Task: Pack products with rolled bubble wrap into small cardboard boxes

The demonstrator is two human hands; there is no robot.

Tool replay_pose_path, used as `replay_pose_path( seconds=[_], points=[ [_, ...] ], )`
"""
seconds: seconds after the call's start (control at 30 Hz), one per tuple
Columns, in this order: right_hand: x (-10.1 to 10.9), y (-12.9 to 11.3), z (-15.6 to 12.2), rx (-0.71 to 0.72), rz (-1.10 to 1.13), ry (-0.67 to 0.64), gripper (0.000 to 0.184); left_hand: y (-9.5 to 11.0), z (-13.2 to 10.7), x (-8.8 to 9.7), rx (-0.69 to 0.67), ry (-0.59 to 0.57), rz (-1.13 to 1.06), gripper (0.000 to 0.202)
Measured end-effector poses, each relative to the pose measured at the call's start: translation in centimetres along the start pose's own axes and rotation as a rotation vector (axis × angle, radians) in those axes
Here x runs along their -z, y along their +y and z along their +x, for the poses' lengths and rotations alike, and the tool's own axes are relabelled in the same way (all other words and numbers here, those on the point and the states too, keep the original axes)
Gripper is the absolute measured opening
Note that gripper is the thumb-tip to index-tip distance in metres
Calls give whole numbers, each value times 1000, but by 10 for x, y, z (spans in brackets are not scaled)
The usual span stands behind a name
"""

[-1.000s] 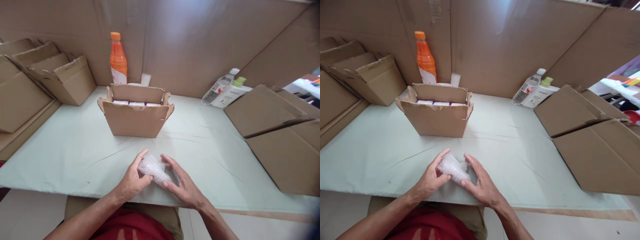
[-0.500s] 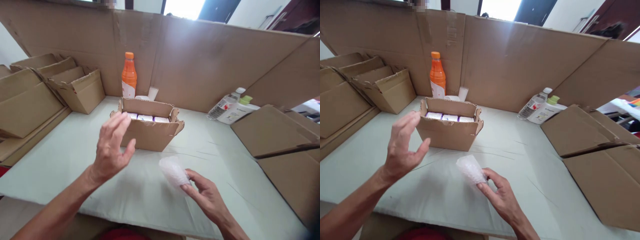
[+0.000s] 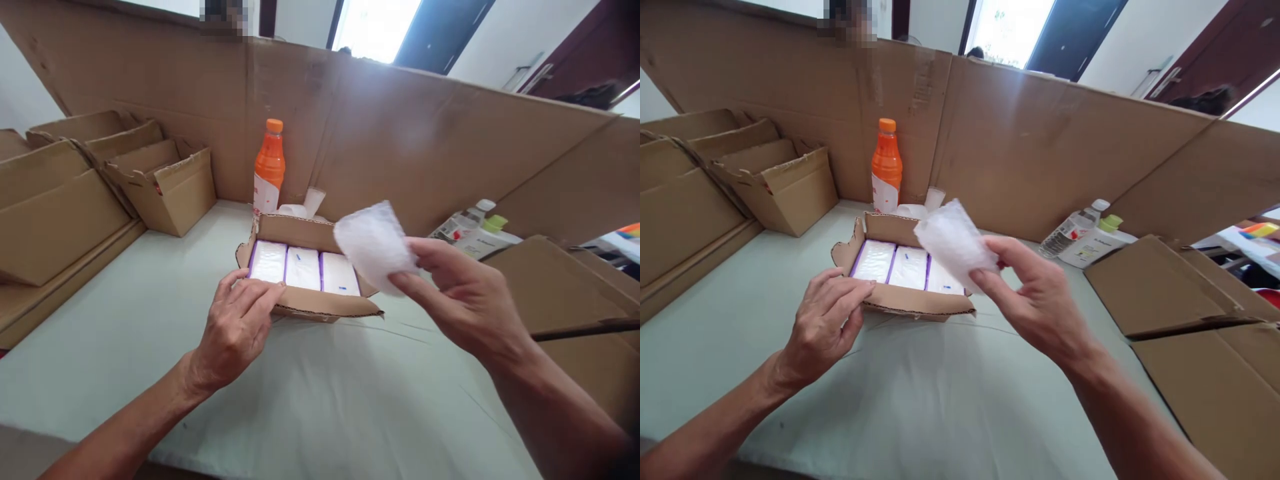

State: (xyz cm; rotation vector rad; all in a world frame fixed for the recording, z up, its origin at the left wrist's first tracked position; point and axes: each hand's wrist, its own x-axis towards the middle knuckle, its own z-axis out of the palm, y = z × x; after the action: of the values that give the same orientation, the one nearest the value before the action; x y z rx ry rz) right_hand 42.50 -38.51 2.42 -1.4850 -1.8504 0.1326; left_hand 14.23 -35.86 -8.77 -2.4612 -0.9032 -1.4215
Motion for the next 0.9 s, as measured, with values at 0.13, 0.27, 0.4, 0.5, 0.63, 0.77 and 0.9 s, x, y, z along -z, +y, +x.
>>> replay_pose_path(
  seconds=[0.13, 0.27, 0.4, 0.5, 0.63, 0.77, 0.9],
  points=[
    [-27, -5, 26, 3, -7, -206, 29, -2, -3, 2, -1, -17, -15, 48],
    [-44, -1, 30, 29, -105, -238, 28, -3, -8, 6, 2, -62, -35, 41],
    [-46, -2, 33, -12, -429, -251, 33, -2, -7, 11, 1, -83, -42, 36],
    [-49, -11, 38, -95, -700, -311, 42, -1, 1, 17, 11, -106, -60, 27],
    [-59, -25, 45, -126, -675, -377, 41, -1, 24, 26, 74, -160, -128, 20],
    [-65, -26, 47, -98, -281, -493, 44, -9, 51, 35, 255, -357, -129, 24],
    [-66, -16, 43, -108, -147, -506, 31, -15, 74, 35, 266, -452, -45, 27]
  ],
)
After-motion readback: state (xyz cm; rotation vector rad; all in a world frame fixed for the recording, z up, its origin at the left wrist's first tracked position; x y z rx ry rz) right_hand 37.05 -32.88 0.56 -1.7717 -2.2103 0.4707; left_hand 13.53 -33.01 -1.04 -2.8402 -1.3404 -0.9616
